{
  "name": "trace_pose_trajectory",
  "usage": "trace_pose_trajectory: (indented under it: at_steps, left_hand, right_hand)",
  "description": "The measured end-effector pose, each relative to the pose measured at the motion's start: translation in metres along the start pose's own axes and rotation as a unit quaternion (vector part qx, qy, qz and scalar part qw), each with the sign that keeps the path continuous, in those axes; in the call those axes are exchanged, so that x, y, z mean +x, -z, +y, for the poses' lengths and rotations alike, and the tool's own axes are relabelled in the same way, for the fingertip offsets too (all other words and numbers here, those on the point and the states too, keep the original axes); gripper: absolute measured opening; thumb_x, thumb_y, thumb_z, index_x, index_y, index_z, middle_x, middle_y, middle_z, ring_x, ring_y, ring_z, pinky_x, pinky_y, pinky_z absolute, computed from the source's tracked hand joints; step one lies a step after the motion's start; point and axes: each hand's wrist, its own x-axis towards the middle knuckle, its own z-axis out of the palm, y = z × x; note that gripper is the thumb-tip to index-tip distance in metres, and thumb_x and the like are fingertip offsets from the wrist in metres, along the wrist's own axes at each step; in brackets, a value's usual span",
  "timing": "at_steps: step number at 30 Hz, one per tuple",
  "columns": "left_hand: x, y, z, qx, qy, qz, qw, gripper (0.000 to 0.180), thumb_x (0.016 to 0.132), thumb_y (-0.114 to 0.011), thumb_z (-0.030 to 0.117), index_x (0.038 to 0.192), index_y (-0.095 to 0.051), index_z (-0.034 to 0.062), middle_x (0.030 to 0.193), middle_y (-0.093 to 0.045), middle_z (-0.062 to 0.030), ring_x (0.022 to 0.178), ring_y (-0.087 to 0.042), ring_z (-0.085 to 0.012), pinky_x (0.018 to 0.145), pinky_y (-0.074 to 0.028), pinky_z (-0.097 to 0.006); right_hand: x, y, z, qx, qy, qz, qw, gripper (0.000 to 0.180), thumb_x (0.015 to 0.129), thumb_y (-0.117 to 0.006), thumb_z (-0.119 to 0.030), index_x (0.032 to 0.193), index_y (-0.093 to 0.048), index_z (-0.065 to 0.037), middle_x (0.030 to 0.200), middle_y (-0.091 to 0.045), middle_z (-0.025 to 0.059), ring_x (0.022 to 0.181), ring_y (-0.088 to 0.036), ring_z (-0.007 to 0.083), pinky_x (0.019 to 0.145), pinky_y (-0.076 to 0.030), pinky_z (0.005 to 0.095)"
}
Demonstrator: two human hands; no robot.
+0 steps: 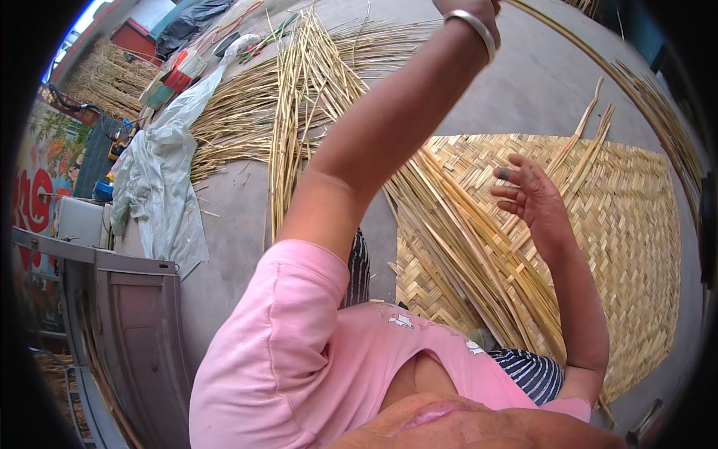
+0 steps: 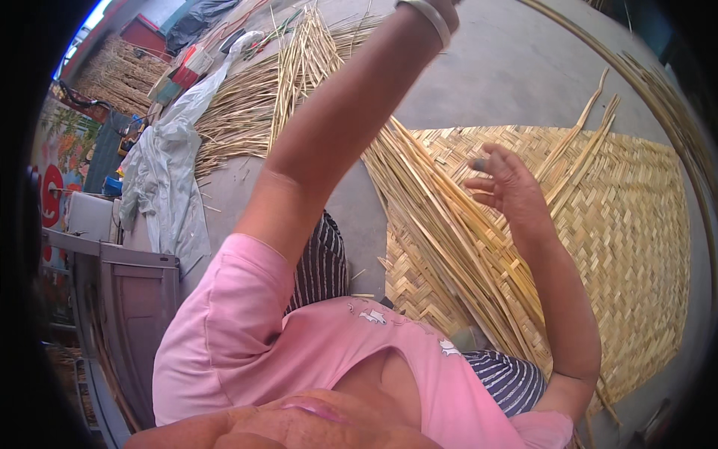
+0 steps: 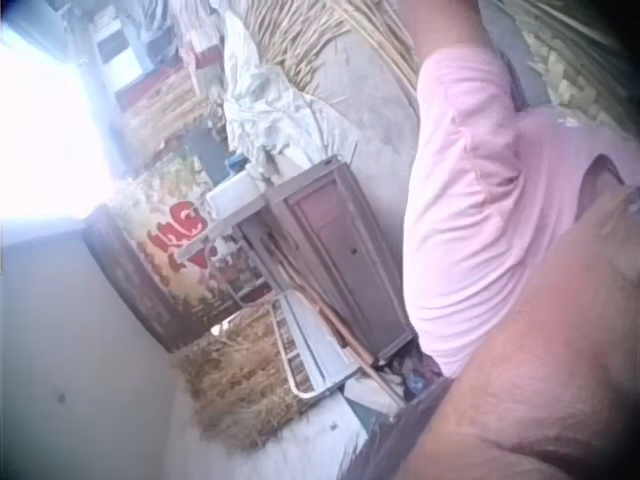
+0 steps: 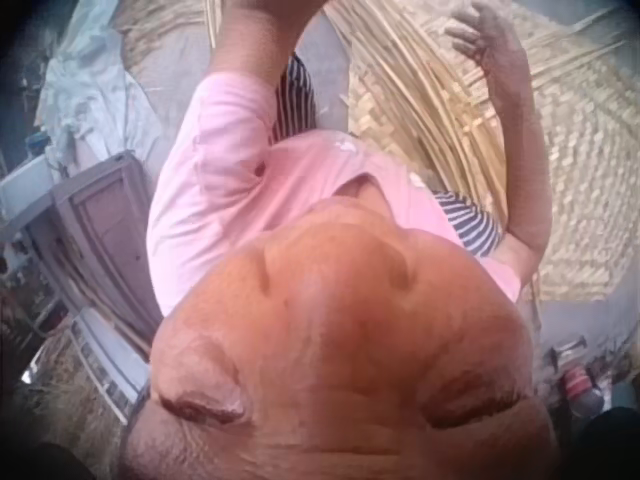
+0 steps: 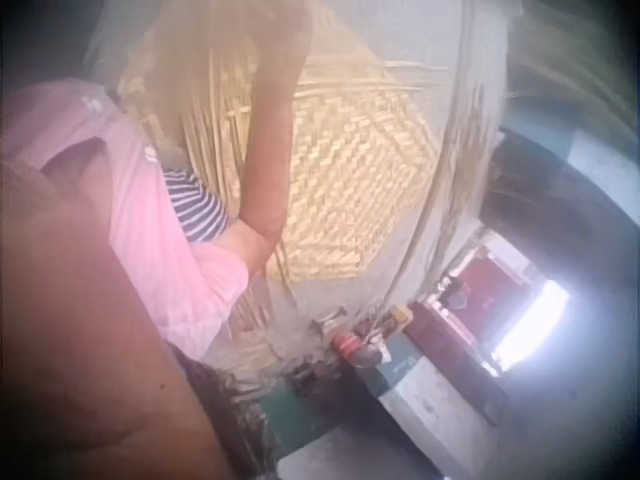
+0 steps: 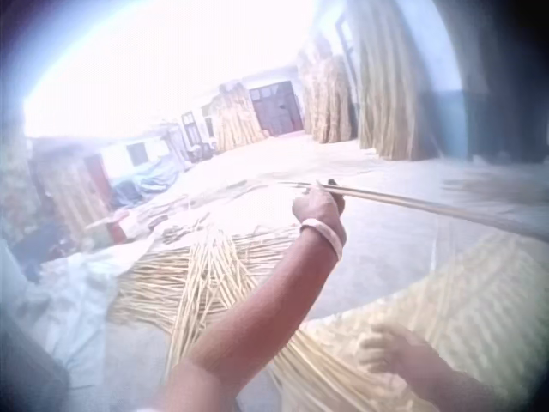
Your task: The person weaves a large flat mat using dried palm leaves. They interlace individual strands by hand, repeatedly pulling and adjusting the weave to extend the pattern across the mat's surface.
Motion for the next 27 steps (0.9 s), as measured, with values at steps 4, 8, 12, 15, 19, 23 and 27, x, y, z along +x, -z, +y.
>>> trace_pose_trajectory:
  at_steps: [4,8,12,15,19,23,27]
  left_hand:
    - [-0.085,0.066,-0.111,0.081,0.176,0.019,0.981,0.014,0.098,-0.052,0.017,0.093,-0.050,0.0033,0.075,-0.062,-0.0080,0.055,-0.059,-0.0171,0.044,-0.042,-0.028]
    - [-0.145,0.101,-0.162,0.119,0.281,-0.021,0.952,0.010,0.098,-0.057,0.018,0.099,-0.051,0.0088,0.088,-0.069,-0.0057,0.075,-0.067,-0.0188,0.056,-0.050,-0.029]
    - [-0.175,0.122,-0.194,0.159,0.294,-0.084,0.939,0.008,0.097,-0.060,0.016,0.098,-0.055,0.0089,0.096,-0.070,-0.0067,0.087,-0.067,-0.0190,0.069,-0.052,-0.033]
    - [-0.181,0.124,-0.205,0.241,0.248,-0.116,0.931,0.012,0.096,-0.063,0.018,0.100,-0.056,0.0097,0.097,-0.071,-0.0059,0.090,-0.068,-0.0161,0.071,-0.050,-0.031]
    - [-0.208,0.121,-0.226,0.337,0.218,-0.132,0.906,0.018,0.095,-0.066,0.022,0.099,-0.057,0.0075,0.089,-0.071,-0.0061,0.080,-0.069,-0.0142,0.059,-0.047,-0.023]
    - [-0.209,0.135,-0.232,0.474,0.161,-0.197,0.843,0.023,0.093,-0.069,0.026,0.091,-0.061,0.0046,0.082,-0.071,-0.0079,0.074,-0.068,-0.0129,0.053,-0.046,-0.020]
    - [-0.183,0.149,-0.224,0.669,-0.384,-0.413,0.484,0.029,0.082,-0.077,0.025,0.107,-0.070,0.0149,0.092,-0.068,-0.0024,0.088,-0.064,-0.0204,0.079,-0.050,-0.036]
  right_hand:
    - [-0.003,0.066,0.011,0.152,0.094,0.118,0.977,0.058,0.099,-0.055,-0.043,0.138,-0.039,-0.004,0.125,-0.055,0.0151,0.106,-0.062,0.0246,0.090,-0.054,0.0346]
    - [-0.014,0.119,0.052,0.296,0.090,0.171,0.935,0.037,0.103,-0.049,-0.030,0.128,-0.045,-0.003,0.122,-0.057,0.0168,0.105,-0.063,0.0276,0.089,-0.056,0.0388]
    - [-0.022,0.155,0.092,0.343,0.101,0.206,0.911,0.020,0.099,-0.051,-0.010,0.116,-0.056,-0.001,0.115,-0.064,0.0194,0.102,-0.066,0.0270,0.089,-0.057,0.0365]
    - [-0.030,0.149,0.103,0.374,0.131,0.190,0.898,0.027,0.097,-0.054,-0.009,0.123,-0.051,-0.001,0.114,-0.063,0.0151,0.103,-0.065,0.0278,0.090,-0.057,0.0374]
    - [-0.025,0.171,0.127,0.435,0.185,0.198,0.859,0.027,0.097,-0.058,-0.021,0.117,-0.057,-0.003,0.109,-0.065,0.0137,0.101,-0.066,0.0250,0.089,-0.057,0.0358]
    - [-0.018,0.190,0.141,0.406,0.206,0.257,0.852,0.031,0.096,-0.061,-0.029,0.113,-0.061,-0.003,0.104,-0.067,0.0129,0.099,-0.067,0.0224,0.089,-0.056,0.0347]
    - [-0.029,0.203,0.142,0.341,0.185,0.381,0.839,0.029,0.093,-0.062,-0.029,0.105,-0.063,-0.003,0.090,-0.071,0.0132,0.083,-0.071,0.0218,0.080,-0.059,0.0350]
